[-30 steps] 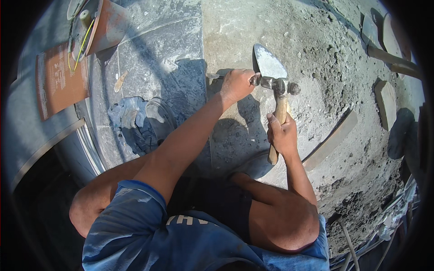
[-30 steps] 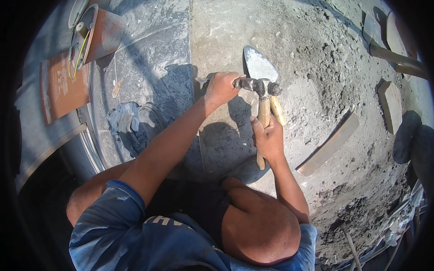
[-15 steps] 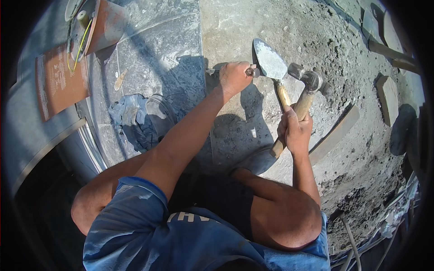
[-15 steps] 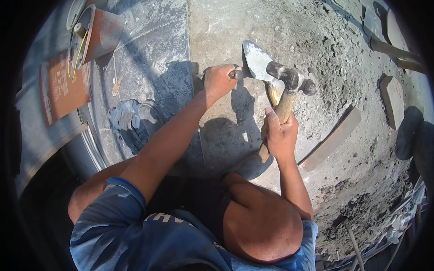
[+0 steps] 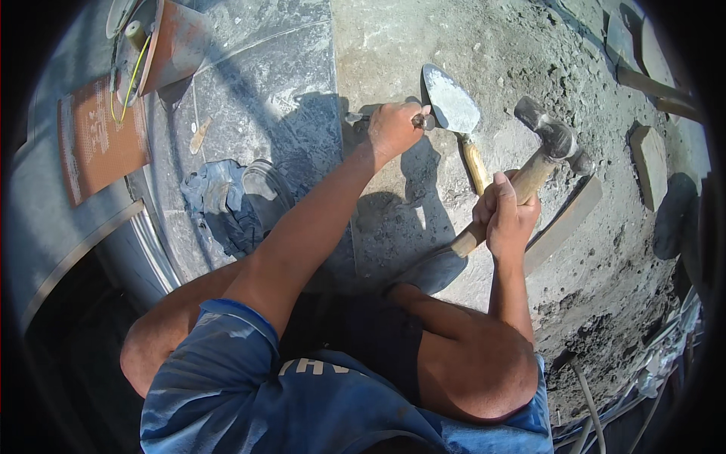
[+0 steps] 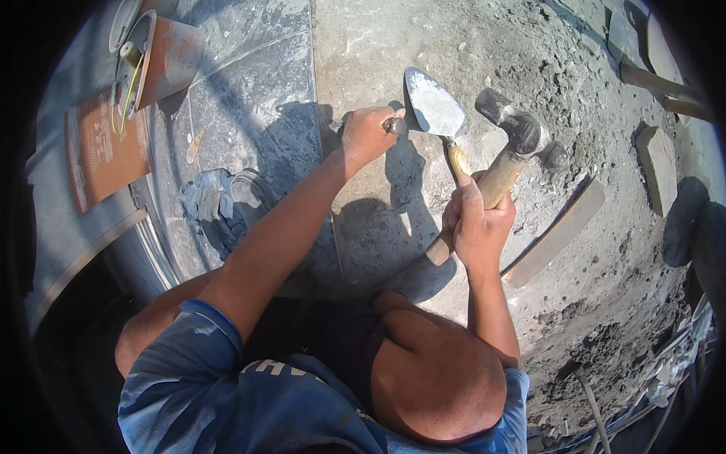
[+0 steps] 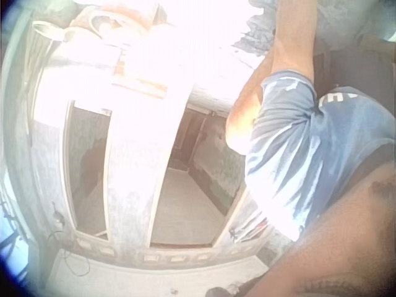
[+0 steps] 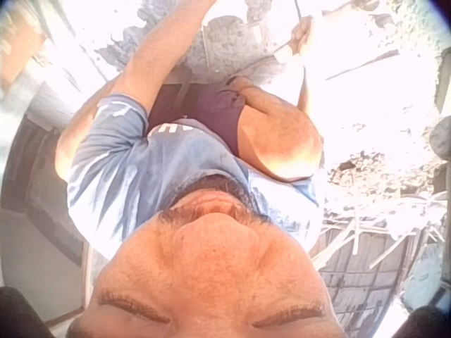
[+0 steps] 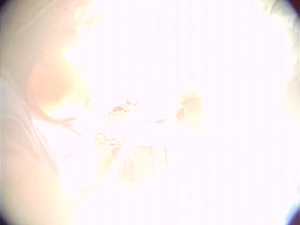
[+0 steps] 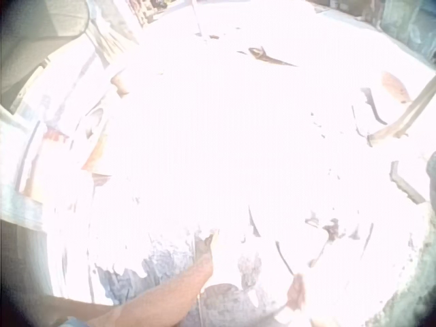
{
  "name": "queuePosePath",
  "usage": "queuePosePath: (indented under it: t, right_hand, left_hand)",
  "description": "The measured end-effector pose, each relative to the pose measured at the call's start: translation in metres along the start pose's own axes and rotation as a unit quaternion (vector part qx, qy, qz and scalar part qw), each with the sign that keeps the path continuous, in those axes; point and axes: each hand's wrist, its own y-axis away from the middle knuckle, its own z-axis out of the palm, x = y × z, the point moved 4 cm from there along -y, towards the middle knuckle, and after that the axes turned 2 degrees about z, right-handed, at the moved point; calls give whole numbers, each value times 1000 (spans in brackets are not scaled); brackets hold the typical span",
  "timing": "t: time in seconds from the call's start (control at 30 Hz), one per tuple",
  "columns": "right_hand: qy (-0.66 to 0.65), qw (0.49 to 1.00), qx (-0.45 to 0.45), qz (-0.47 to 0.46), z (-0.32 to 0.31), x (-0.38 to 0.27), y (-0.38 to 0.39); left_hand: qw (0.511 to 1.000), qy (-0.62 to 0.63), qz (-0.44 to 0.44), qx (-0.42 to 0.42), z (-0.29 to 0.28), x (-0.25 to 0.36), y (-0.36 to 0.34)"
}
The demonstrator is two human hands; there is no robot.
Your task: Manually shaping or trimming stone pieces using a hammer and a chisel-like tool during a construction task.
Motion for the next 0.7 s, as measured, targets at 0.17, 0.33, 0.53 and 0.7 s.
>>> queuePosePath:
  t: [0.17, 0.33, 0.53, 0.7]
  right_hand:
    - [-148, 982, 110, -48, 8, 8, 1]
    - [100, 980, -82, 150, 7, 48, -3]
    - [-181, 976, 113, -52, -11, -10, -6]
    - [109, 973, -88, 183, 6, 77, 5]
  left_hand:
    - [999, 45, 7, -6, 4, 12, 3]
    - [999, 11, 14, -32, 13, -3, 9]
    - [998, 12, 25, -50, 12, 13, 12]
    - [996, -8, 0, -87, 22, 3, 12]
